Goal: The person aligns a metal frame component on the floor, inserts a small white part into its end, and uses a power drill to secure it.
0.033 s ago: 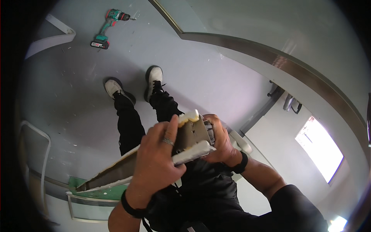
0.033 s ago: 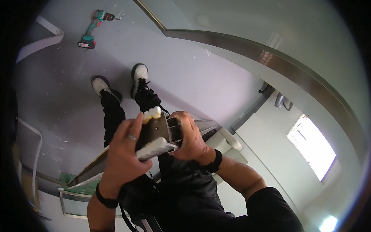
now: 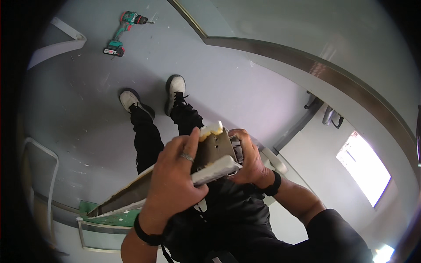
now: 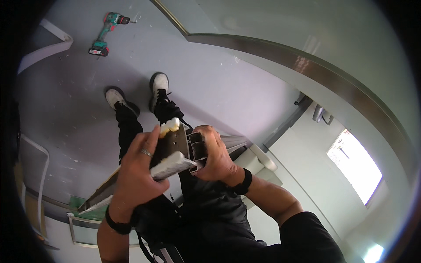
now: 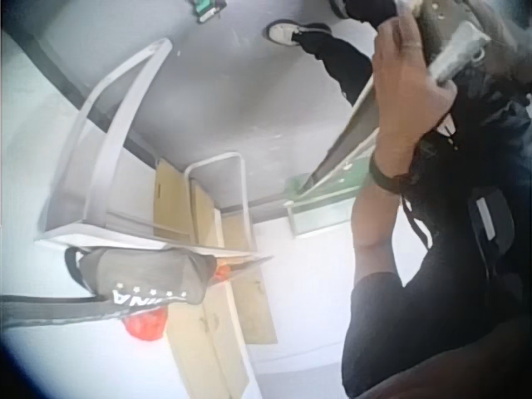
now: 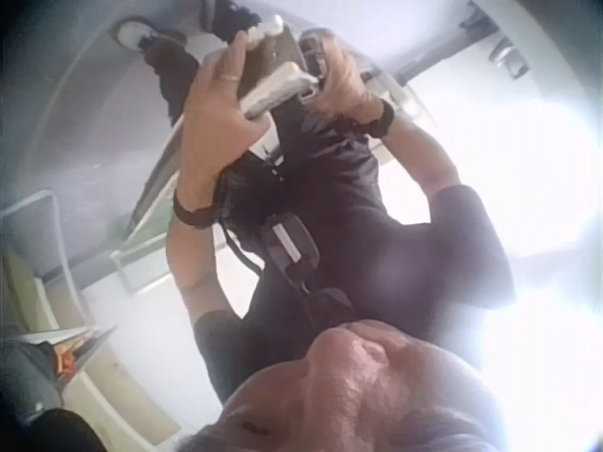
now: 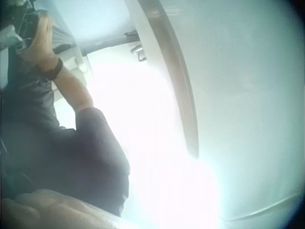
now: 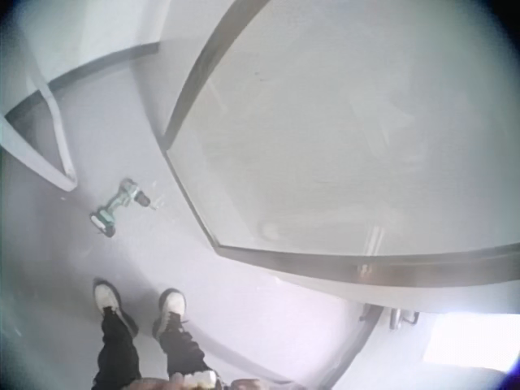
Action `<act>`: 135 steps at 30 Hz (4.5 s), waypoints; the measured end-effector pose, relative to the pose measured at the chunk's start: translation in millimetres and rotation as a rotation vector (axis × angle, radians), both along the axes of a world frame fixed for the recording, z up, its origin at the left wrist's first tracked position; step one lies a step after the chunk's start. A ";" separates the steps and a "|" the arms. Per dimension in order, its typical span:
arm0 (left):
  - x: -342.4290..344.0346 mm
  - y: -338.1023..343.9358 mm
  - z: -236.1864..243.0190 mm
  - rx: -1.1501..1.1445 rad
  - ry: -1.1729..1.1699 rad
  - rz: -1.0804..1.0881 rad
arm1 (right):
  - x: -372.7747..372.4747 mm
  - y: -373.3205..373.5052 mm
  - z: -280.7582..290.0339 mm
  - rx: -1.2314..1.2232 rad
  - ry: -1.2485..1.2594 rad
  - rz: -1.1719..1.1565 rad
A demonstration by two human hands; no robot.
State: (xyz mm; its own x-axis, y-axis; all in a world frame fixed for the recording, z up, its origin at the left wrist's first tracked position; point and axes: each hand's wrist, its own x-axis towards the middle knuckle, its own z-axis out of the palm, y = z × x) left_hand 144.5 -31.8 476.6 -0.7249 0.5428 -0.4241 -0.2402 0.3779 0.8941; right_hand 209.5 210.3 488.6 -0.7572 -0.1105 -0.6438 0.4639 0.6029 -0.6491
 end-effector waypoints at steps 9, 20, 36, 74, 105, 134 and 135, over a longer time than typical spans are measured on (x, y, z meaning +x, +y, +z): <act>-23.3 -13.2 -14.0 -0.026 0.036 0.050 | -7.2 -3.4 4.6 0.107 0.134 0.072; 20.5 6.4 20.7 -0.142 0.191 0.045 | 2.8 -2.4 2.9 -0.023 0.065 0.041; 63.4 36.1 26.0 -0.303 0.344 0.109 | -0.5 10.2 8.1 -0.164 -0.063 0.051; 55.1 37.8 16.0 -0.375 0.400 0.116 | -18.1 14.5 -1.2 -0.172 -0.056 0.108; 49.3 37.9 18.1 -0.388 0.351 0.093 | -10.4 11.8 -2.9 -0.224 -0.055 0.049; 34.8 32.7 6.1 -0.275 0.270 0.033 | -18.2 10.3 -9.3 -0.197 -0.064 0.036; 35.0 33.0 5.7 -0.276 0.269 0.032 | -16.8 11.4 -10.0 -0.190 -0.008 0.072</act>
State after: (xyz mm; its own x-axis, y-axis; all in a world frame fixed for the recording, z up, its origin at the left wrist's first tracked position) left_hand 179.4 1.2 482.3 -0.8447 0.4105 -0.3435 -0.0264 0.6091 0.7926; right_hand 192.7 221.7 478.5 -0.7381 -0.2843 -0.6119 0.4293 0.5017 -0.7510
